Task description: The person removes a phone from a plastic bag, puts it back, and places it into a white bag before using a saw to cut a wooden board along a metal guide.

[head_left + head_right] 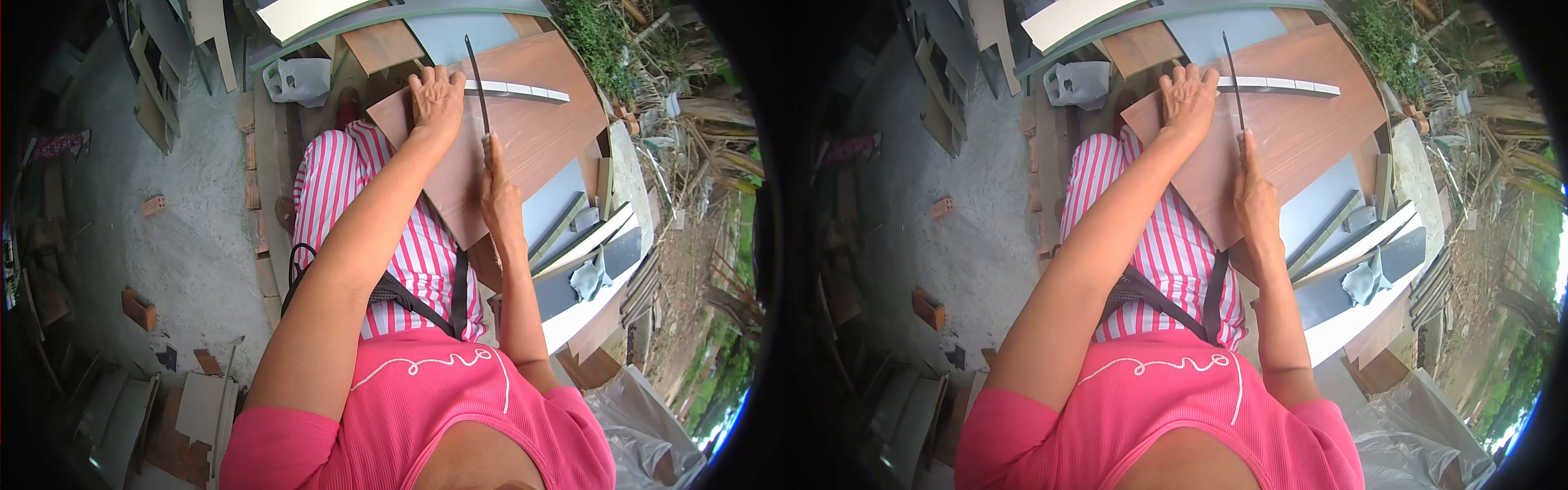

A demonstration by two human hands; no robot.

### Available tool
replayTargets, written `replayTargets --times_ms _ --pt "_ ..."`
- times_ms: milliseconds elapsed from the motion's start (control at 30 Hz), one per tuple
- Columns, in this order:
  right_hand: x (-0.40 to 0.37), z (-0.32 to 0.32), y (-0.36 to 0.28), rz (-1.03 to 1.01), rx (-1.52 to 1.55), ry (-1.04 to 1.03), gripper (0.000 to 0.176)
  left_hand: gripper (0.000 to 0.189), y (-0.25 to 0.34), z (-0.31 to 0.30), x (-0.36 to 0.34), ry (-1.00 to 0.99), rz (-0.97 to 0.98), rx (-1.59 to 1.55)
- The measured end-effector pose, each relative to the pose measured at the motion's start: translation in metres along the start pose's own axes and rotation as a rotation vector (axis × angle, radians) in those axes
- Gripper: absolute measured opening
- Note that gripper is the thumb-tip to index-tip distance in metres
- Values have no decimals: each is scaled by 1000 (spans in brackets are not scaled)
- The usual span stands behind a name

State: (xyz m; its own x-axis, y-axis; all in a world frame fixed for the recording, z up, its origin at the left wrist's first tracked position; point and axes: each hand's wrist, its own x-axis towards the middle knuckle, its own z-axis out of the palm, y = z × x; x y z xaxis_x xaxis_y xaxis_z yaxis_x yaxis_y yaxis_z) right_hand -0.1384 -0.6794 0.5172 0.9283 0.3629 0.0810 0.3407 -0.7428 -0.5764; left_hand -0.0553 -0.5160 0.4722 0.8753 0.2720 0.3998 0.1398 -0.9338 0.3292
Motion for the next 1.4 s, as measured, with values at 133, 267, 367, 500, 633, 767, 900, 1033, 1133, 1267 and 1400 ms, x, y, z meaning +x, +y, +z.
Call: replayTargets --times_ms 133,267,367,500,633,767,900,1033,1133,1267,1400 --pt "-60 -26 -6 260 -5 -219 58 16 0 -1 -1 -23 15 -12" --pt "-73 -31 6 222 12 -187 59 16 0 -1 0 -21 16 -17" --pt "-46 -32 -3 230 -18 -217 58 17 -1 0 1 -20 18 -20" --pt "25 3 12 -16 -64 -24 57 17 -1 1 1 -11 13 -11" --pt "75 16 0 -12 22 21 55 17 -2 -1 1 4 18 -6" --pt "54 6 -2 59 29 -71 56 17 0 0 1 -8 6 -23" --pt "-25 -16 -4 210 -2 -171 59 16 -1 1 0 1 22 -19" --pt "-76 -17 15 146 -22 -70 59 17 -1 2 -1 -19 32 -25" --pt "-73 -16 11 77 6 -25 61 17 -1 1 1 -16 42 -16" --pt "-2 0 9 87 -49 -49 60 18 -4 1 -1 4 49 -32" --pt "74 11 -3 37 -35 -37 57 18 -1 0 0 3 27 -25"
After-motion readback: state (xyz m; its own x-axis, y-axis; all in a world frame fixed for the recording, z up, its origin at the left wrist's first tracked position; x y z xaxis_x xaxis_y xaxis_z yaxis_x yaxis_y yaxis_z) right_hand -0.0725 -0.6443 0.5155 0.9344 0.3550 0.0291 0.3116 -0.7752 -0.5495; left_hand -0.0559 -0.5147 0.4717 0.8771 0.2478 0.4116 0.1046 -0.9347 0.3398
